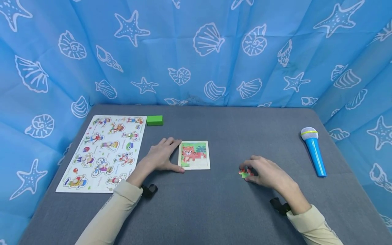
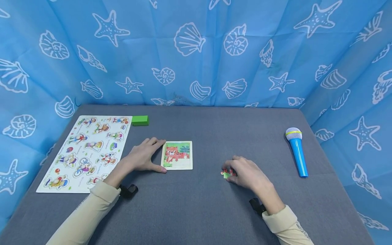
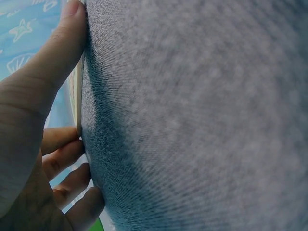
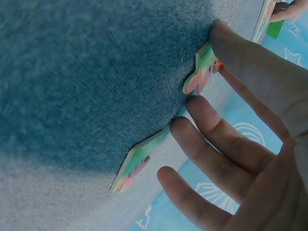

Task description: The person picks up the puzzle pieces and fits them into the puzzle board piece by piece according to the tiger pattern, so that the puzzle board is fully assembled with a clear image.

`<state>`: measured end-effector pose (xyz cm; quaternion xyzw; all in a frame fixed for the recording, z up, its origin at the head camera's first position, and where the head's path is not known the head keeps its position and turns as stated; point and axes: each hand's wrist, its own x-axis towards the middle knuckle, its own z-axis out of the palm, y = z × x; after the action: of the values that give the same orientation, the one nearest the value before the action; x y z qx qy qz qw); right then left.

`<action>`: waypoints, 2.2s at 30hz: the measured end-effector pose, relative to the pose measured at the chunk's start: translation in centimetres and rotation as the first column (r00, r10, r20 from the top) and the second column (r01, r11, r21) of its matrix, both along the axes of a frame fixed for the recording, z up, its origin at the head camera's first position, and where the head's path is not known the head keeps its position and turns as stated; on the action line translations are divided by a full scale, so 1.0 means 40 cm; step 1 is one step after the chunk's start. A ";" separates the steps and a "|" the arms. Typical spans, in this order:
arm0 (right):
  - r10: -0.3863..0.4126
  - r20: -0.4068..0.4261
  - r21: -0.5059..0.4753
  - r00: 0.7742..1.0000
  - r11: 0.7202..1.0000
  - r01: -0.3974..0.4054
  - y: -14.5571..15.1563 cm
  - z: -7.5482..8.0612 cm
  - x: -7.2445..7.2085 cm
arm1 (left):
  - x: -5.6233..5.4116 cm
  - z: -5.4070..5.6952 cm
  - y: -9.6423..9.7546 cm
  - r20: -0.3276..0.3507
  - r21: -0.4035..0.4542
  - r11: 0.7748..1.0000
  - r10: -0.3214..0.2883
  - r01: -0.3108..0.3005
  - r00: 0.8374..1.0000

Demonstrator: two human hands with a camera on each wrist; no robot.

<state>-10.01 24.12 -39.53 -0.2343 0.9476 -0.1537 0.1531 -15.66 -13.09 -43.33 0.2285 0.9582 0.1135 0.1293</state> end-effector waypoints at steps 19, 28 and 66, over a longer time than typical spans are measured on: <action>0.038 -0.036 0.022 0.999 0.999 -0.038 -0.026 0.007 -0.009 | 0.002 -0.002 -0.001 -0.002 0.002 1.000 -0.003 0.003 1.000; 0.087 -0.097 0.022 0.992 0.996 -0.085 -0.089 0.025 -0.032 | 0.001 -0.001 -0.001 -0.001 -0.002 1.000 -0.003 0.003 1.000; 0.245 -0.133 0.024 0.960 0.969 -0.244 -0.380 -0.022 -0.114 | 0.000 -0.001 -0.001 0.000 0.006 1.000 -0.001 0.001 1.000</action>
<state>-14.57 8.94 -40.40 -0.3589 0.9201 -0.1140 0.1073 -15.68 -13.14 -43.39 0.2294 0.9578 0.1165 0.1285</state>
